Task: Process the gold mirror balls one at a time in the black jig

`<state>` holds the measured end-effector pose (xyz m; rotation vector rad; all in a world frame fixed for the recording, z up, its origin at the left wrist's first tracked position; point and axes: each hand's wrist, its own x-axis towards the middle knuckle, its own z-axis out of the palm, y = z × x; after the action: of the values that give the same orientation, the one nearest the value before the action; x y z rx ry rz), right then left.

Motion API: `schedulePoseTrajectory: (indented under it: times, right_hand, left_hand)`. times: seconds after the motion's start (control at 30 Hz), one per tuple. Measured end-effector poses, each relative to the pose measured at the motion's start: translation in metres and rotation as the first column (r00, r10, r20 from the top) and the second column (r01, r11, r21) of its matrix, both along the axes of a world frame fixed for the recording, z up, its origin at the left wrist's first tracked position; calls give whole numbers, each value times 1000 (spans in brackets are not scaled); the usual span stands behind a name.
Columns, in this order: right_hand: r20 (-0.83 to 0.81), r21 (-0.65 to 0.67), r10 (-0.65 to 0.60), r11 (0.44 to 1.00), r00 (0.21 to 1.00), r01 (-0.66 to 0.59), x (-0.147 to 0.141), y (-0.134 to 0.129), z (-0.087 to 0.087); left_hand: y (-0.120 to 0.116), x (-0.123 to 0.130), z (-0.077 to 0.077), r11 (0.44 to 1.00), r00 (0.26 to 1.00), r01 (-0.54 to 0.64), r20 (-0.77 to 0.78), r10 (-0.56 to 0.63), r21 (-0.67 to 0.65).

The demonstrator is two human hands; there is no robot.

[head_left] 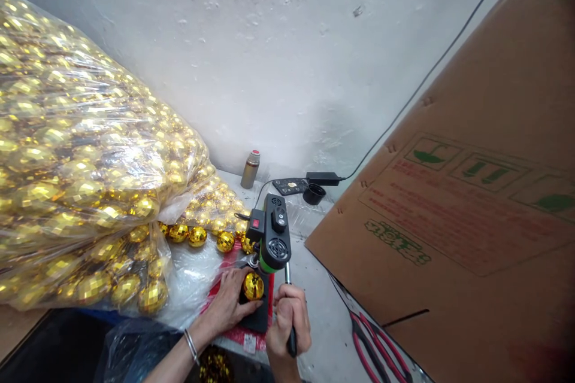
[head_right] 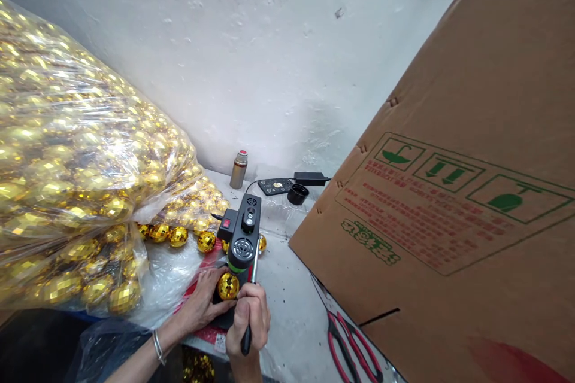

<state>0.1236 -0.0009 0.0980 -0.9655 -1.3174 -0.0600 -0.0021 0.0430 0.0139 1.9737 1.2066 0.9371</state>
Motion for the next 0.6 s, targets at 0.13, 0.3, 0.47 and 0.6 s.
schedulePoseTrajectory:
  times: [0.13,0.3,0.47,0.6]
  right_hand:
    - [7,-6,-15,1000,1000,15,0,0,0]
    - [28,-9,-30,1000,999,30,2,-2,-1]
    - [99,21,24,999,995,-26,6,-2,-8]
    - [36,45,-7,999,999,5,3,0,-6]
  left_hand:
    - [0,1,-2,1000,1000,-3,-13,3,-15]
    - [1,2,0,999,1000,11,-16,-12,-36]
    - [-1,3,-2,1000,1000,0,8,0,-25]
    - [-1,5,-3,999,1000,1,13,-1,-35]
